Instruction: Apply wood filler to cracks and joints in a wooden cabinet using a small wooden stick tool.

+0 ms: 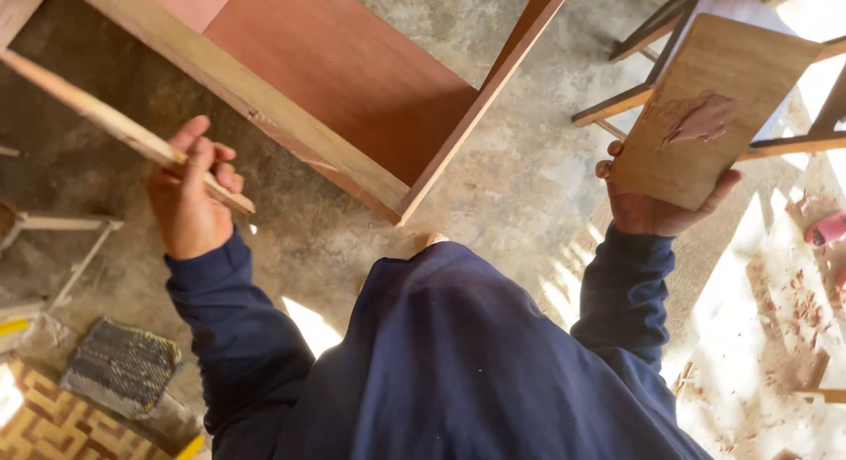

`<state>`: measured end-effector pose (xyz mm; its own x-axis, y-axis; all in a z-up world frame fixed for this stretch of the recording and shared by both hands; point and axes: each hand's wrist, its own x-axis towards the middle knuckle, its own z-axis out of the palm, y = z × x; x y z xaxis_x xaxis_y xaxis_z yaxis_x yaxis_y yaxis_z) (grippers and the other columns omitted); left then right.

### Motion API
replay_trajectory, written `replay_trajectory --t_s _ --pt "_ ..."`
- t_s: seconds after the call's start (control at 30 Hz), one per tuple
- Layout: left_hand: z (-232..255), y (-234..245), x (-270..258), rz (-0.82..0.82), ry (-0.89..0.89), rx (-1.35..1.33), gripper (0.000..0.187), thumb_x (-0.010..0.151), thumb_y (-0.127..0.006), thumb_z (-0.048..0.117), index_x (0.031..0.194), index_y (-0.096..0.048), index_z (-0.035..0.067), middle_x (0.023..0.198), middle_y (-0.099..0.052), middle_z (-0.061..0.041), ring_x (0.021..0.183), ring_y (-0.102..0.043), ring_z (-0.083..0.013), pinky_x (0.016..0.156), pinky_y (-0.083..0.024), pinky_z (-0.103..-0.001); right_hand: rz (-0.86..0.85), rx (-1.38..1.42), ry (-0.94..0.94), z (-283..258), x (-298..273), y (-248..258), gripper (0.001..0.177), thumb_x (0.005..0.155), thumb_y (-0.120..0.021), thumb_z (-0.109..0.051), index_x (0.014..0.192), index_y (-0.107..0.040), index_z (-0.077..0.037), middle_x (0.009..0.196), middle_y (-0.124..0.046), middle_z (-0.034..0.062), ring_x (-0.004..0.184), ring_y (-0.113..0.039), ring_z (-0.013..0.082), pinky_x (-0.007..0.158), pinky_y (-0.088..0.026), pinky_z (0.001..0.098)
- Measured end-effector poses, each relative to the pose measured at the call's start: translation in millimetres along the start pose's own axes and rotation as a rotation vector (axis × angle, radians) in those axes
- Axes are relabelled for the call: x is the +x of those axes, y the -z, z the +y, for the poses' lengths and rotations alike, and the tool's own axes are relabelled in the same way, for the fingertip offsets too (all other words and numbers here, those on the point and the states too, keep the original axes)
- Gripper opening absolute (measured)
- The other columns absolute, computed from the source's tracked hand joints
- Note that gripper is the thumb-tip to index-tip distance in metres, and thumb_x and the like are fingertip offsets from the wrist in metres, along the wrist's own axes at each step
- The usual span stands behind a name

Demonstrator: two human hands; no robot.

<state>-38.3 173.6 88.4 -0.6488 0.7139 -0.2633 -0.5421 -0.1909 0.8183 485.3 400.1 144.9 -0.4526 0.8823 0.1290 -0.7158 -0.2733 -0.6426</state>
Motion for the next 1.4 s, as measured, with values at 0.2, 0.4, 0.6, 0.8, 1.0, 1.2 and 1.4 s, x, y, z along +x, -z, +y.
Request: replay_trajectory --t_s 0.2,0.4,0.6,0.8,1.0,1.2,1.4 --pt "-8 -36 -80 -0.098 -0.050 0.167 0.023 0.110 -0.066 0.006 0.131 -0.066 -0.003 0.099 -0.065 -0.009 0.075 -0.053 -0.0092 0.069 -0.046 -0.024 -0.027 0.050 -0.040 -12 -17 25 0.096 0.087 -0.052 -0.074 0.158 -0.033 -0.012 0.142 -0.056 0.0181 0.116 -0.066 0.0431 0.085 -0.059 0.0566" --pt "-35 -7 -159 -0.017 0.030 0.192 0.020 0.104 -0.068 0.004 0.124 -0.068 0.000 0.094 -0.064 -0.006 0.070 -0.053 -0.0070 0.066 -0.046 -0.022 -0.033 0.064 -0.097 -28 -38 42 0.095 0.086 -0.050 -0.076 0.154 -0.038 -0.010 0.140 -0.057 0.0186 0.109 -0.069 0.0429 0.079 -0.061 0.0541" --pt "-80 7 -247 0.018 0.175 0.298 0.026 0.100 -0.068 0.006 0.125 -0.069 -0.002 0.089 -0.065 -0.002 0.067 -0.052 -0.0053 0.063 -0.047 -0.023 -0.136 0.009 -0.118 -39 -59 63 0.093 0.091 -0.050 -0.080 0.154 -0.041 -0.012 0.139 -0.058 0.0184 0.111 -0.070 0.0370 0.083 -0.061 0.0490" --pt "-116 -47 -297 0.001 0.243 0.403 0.040 0.103 -0.061 0.025 0.134 -0.062 -0.001 0.088 -0.065 -0.002 0.059 -0.045 -0.0032 0.048 -0.038 -0.019 -0.143 0.126 -0.257 -42 -54 38 0.091 0.094 -0.053 -0.071 0.164 -0.027 -0.019 0.156 -0.043 0.0163 0.114 -0.064 0.0376 0.088 -0.056 0.0506" --pt "-204 -121 -307 -0.032 0.207 0.427 0.032 0.109 -0.047 0.033 0.120 -0.053 0.003 0.088 -0.064 -0.001 0.055 -0.046 -0.0031 0.045 -0.041 -0.019 -0.186 0.108 -0.420 -73 -31 78 0.095 0.092 -0.064 -0.065 0.165 -0.025 -0.018 0.156 -0.043 0.0139 0.118 -0.061 0.0369 0.094 -0.054 0.0507" --pt "-262 -225 -310 -0.133 0.131 0.308 0.027 0.113 -0.051 0.028 0.123 -0.057 0.004 0.091 -0.063 -0.002 0.066 -0.046 -0.0034 0.057 -0.041 -0.022 -0.163 0.104 -0.547 -108 -21 121 0.089 0.097 -0.065 -0.066 0.163 -0.029 -0.019 0.149 -0.046 0.0183 0.116 -0.064 0.0389 0.093 -0.057 0.0512" --pt "-261 -306 -311 0.043 -0.002 0.638 0.024 0.101 -0.071 0.019 0.118 -0.067 0.002 0.085 -0.069 -0.005 0.071 -0.059 -0.0066 0.062 -0.049 -0.024 -0.123 0.032 -0.810 -94 -8 118 0.096 0.090 -0.068 -0.067 0.164 -0.033 -0.018 0.150 -0.046 0.0207 0.120 -0.059 0.0351 0.096 -0.054 0.0475"
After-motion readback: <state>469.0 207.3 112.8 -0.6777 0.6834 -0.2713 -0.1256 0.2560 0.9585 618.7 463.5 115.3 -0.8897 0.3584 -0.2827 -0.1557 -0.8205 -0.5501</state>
